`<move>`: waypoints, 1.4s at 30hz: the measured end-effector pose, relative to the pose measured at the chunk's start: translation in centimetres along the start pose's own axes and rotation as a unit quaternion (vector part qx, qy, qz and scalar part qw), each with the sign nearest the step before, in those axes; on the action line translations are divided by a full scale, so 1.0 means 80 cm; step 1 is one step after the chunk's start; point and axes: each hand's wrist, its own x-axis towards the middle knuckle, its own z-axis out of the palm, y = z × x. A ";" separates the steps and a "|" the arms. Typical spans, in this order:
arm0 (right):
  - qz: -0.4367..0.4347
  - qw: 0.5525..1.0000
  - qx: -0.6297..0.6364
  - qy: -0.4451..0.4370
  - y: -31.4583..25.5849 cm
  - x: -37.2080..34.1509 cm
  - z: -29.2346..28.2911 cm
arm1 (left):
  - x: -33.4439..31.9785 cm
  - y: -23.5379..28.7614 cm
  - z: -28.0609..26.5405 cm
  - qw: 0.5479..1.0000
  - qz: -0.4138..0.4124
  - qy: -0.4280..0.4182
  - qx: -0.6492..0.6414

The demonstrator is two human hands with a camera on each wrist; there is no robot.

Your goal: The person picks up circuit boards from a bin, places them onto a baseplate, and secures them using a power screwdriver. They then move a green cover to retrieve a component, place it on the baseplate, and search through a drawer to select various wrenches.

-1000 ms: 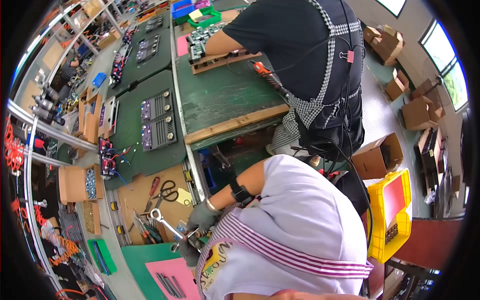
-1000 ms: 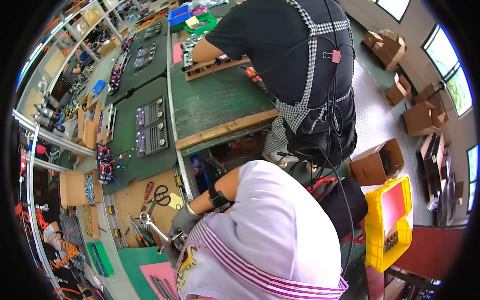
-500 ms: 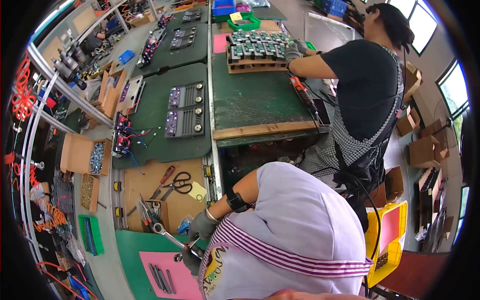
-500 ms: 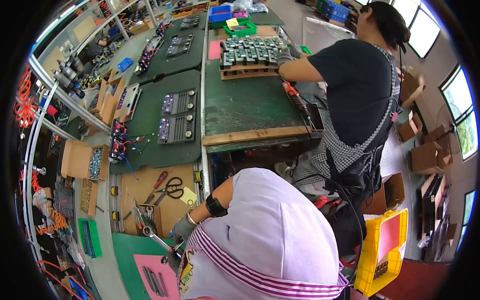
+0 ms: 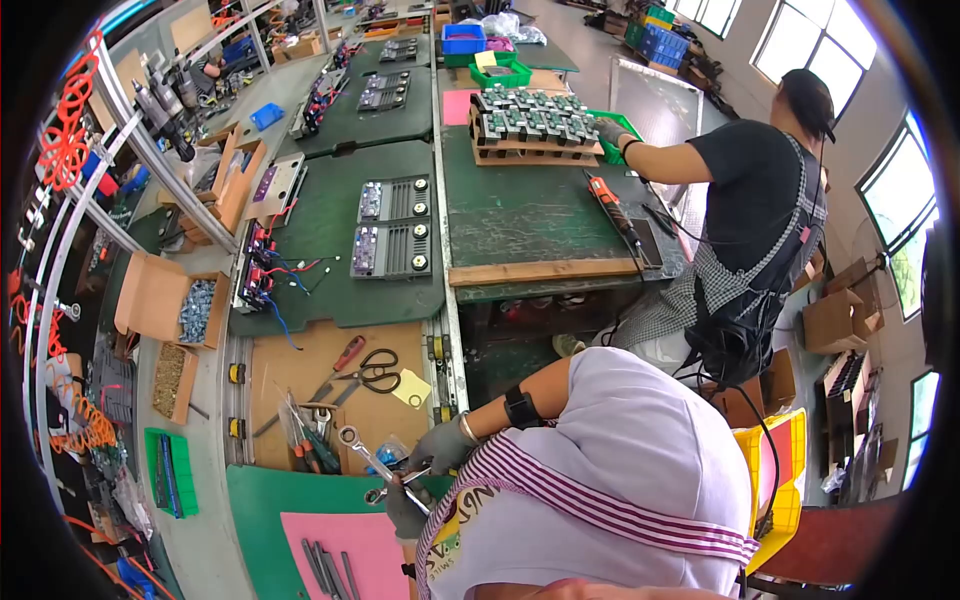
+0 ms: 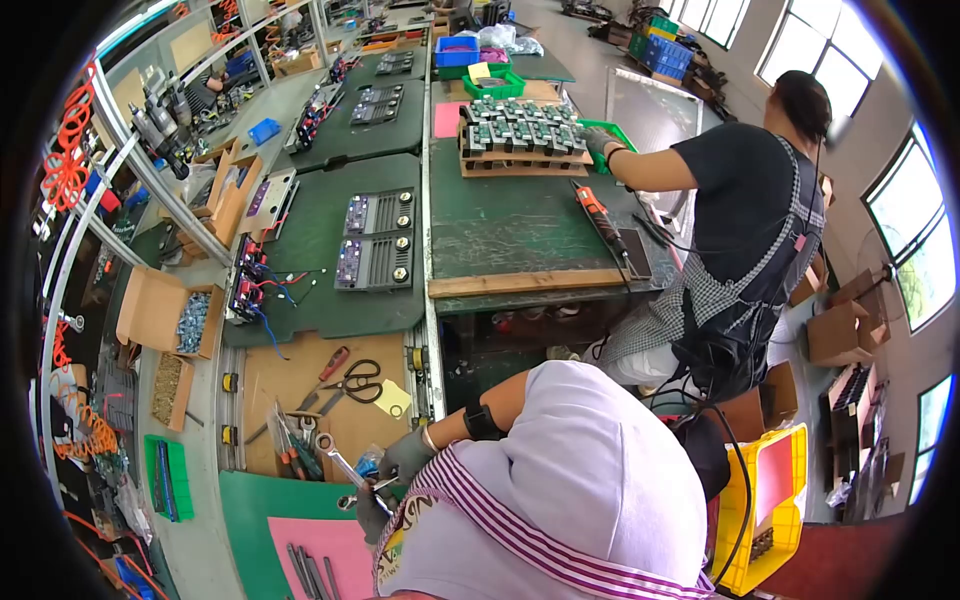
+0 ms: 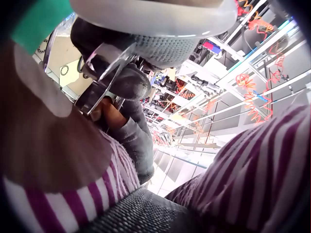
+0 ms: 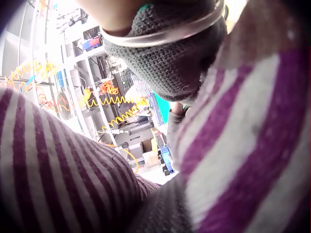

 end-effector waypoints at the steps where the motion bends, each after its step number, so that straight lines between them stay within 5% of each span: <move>1: 0.004 1.000 -0.003 0.007 0.000 0.000 0.003 | -0.001 0.001 0.001 1.000 -0.004 -0.004 0.000; 10: 0.035 0.999 -0.013 0.011 -0.018 -0.022 0.004 | -0.003 -0.005 0.004 1.000 -0.019 -0.007 -0.011; 13: -0.047 0.995 -0.044 0.071 0.019 -0.009 0.020 | 0.001 -0.008 0.009 1.000 -0.017 -0.020 0.001; 21: 0.027 0.994 0.012 0.104 -0.004 -0.088 0.015 | 0.001 -0.006 0.042 0.991 -0.057 -0.076 0.097; 28: 0.060 0.979 0.059 0.184 0.046 -0.154 0.042 | -0.012 -0.017 0.116 0.956 -0.038 -0.177 0.229; 32: 0.071 0.963 0.139 0.219 0.082 -0.201 0.062 | 0.002 -0.037 0.152 0.934 -0.152 -0.202 0.254; 34: 0.064 0.951 0.158 0.258 0.104 -0.227 0.074 | 0.008 -0.055 0.177 0.928 -0.145 -0.221 0.261; 40: 0.096 0.907 0.213 0.350 0.114 -0.384 0.094 | 0.007 -0.118 0.304 0.883 -0.180 -0.300 0.314; 42: 0.082 0.867 0.216 0.441 0.152 -0.426 0.115 | 0.000 -0.145 0.354 0.874 -0.205 -0.334 0.286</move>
